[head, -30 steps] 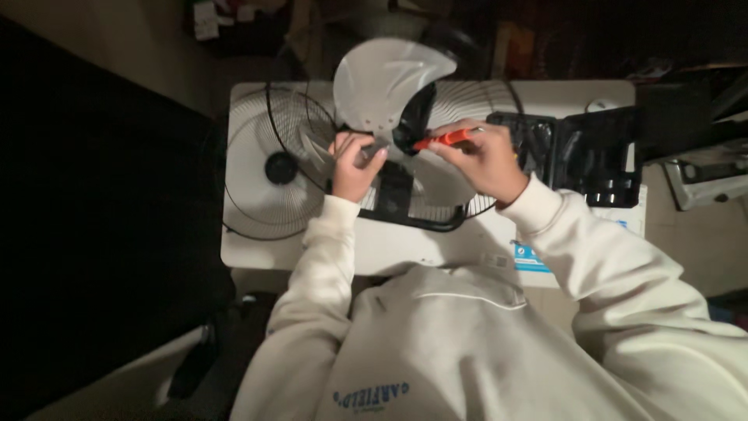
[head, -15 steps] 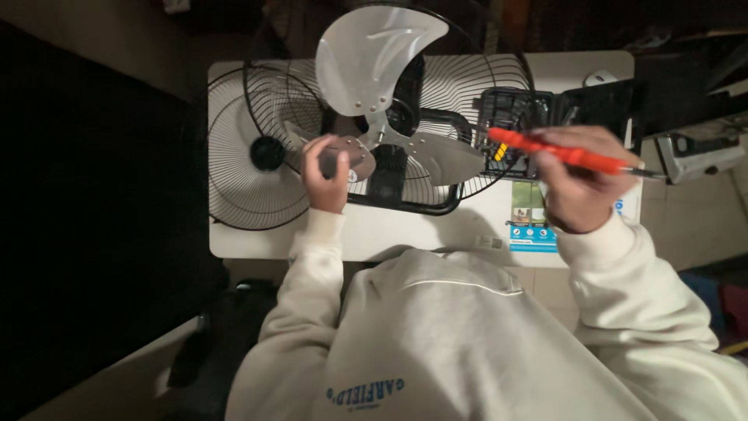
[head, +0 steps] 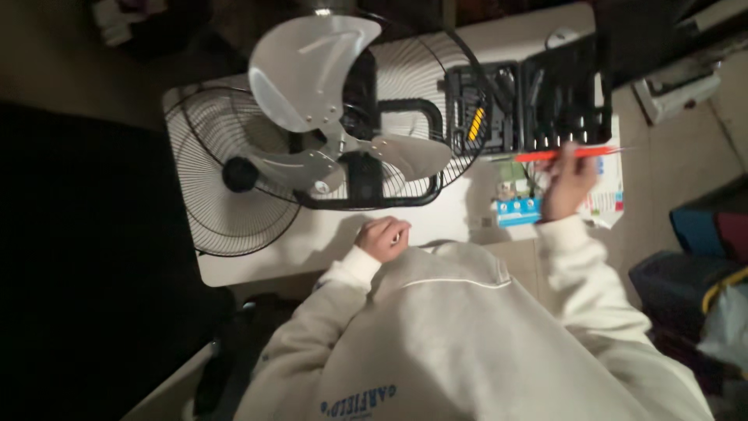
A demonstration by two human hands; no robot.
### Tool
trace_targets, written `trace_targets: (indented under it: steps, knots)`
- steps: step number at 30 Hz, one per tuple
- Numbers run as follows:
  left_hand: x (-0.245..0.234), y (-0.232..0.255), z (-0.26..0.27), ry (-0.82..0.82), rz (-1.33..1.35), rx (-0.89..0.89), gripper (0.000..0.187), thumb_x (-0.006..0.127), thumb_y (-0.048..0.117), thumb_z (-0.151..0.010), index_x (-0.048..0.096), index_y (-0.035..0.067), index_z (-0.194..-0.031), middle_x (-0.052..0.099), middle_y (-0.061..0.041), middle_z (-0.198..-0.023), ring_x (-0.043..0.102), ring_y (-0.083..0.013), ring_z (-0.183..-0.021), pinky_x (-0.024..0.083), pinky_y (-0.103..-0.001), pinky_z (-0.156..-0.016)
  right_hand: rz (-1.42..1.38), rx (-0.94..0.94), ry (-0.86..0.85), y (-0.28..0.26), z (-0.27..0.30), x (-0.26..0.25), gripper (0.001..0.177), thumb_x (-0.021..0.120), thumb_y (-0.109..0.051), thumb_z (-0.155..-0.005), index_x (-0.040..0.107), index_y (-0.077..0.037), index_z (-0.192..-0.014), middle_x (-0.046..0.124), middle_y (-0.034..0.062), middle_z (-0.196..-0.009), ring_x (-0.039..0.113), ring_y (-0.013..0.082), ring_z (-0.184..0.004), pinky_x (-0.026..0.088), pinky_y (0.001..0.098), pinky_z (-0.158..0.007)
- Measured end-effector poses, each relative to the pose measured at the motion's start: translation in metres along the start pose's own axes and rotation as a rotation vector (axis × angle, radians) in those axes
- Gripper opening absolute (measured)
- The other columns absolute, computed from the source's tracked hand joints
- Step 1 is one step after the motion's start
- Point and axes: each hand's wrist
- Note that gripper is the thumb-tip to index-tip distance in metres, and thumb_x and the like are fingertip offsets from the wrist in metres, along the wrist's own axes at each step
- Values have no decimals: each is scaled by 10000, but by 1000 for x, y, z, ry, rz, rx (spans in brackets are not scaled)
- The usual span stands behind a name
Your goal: The person disassembles a small table fan on a white table. They remove the front grille, then use a screwdriver to loosen the fan blade and remove it. The person then removes the rear grille and continues to unscrew the central hub.
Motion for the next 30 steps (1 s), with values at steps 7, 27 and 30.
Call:
trace_targets:
  steps: [7,27,30]
  knots:
    - [64,-74,60,-481,102,-489,192,775,151,-809,731,119,-994,751,-117,-910,739,-278,-794,593,-375,-724,-125,567,210,111,57,-20,168,636,-164,-993,620,2,-1016,730,102,-835,735,218,-713,631,337,-670]
    - [107,-61,42,-588,65,-546,330,745,252,-816,686,98,-1102,739,-102,-1063,696,-297,-1020,545,-414,-908,977,23,-666,125,129,-23,286,821,-176,-755,747,-84,-1016,696,116,-828,671,295,-782,562,405,-732]
    - [113,-54,32,-591,127,-553,324,742,235,-832,680,82,-1110,731,-123,-1079,719,-294,-978,567,-405,-882,996,-60,-688,132,136,-23,222,756,-136,-820,744,-135,-1042,686,128,-942,683,336,-840,561,427,-769]
Point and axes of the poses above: each hand's wrist, its own z-axis away from the middle knuckle, its own x-axis out of the palm, y = z × x
